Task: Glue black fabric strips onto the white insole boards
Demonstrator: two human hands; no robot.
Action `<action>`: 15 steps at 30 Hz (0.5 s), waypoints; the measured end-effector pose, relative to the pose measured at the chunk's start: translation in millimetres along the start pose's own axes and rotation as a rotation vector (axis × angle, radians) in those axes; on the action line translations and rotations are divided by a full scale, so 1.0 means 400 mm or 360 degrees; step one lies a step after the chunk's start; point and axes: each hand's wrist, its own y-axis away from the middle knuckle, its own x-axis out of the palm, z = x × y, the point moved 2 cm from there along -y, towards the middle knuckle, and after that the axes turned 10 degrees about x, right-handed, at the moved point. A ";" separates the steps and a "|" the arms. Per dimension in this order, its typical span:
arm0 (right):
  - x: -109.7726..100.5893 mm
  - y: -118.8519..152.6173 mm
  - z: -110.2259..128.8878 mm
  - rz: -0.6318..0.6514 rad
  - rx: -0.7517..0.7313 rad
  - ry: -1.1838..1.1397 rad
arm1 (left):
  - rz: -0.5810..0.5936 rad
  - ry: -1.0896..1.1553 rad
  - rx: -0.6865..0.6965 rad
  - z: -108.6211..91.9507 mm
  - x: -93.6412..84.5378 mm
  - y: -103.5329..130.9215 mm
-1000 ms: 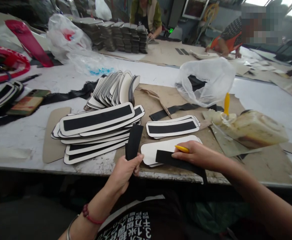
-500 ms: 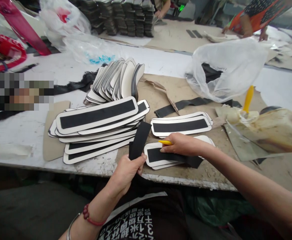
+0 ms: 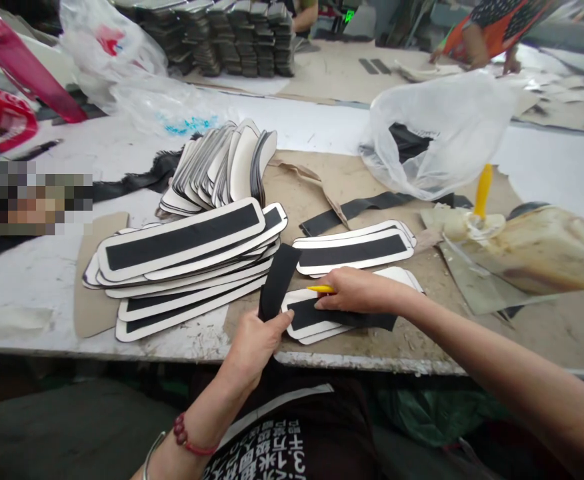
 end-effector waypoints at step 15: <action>0.044 0.180 -0.190 -0.0464 0.0763 -0.0007 | 0.0057 -0.0054 -0.0001 0.026 -0.039 0.025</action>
